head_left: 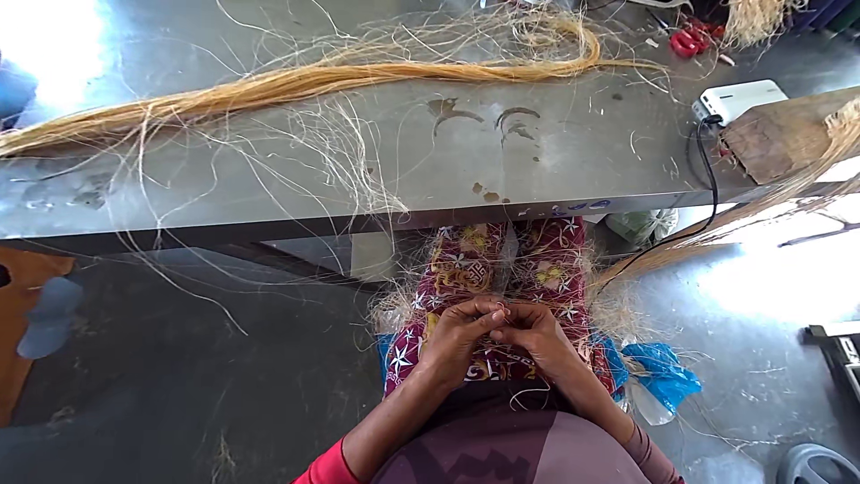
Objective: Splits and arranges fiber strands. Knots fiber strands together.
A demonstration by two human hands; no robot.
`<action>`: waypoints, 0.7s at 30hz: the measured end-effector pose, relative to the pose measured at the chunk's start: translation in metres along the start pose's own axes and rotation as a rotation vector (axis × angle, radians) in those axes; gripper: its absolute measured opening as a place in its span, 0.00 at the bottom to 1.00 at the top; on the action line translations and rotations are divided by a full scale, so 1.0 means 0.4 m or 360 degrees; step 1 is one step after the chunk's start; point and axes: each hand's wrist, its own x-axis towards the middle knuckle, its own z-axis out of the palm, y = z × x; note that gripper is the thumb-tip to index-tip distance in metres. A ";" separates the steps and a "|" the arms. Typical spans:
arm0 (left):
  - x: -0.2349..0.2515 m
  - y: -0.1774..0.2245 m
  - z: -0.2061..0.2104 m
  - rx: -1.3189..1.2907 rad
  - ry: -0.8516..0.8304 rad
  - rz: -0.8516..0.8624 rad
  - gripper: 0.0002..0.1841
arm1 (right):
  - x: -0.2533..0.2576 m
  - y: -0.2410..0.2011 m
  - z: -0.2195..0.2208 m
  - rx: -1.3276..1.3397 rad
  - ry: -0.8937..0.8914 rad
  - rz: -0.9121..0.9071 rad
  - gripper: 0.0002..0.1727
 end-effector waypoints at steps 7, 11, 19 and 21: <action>0.001 0.015 -0.020 0.0006 -0.0071 -0.0156 0.12 | -0.011 -0.031 -0.051 -0.0038 -0.0057 -0.0065 0.05; -0.003 0.040 -0.027 0.0057 -0.0191 -0.0388 0.14 | -0.016 -0.060 -0.079 -0.0276 -0.0056 -0.0257 0.07; -0.012 0.045 -0.054 -0.0174 -0.0431 -0.0234 0.12 | -0.023 -0.053 -0.112 -0.1014 0.0267 -0.0835 0.05; -0.005 0.041 -0.068 -0.0239 -0.0588 -0.0188 0.06 | -0.019 -0.042 -0.109 -0.0829 0.0331 -0.0859 0.04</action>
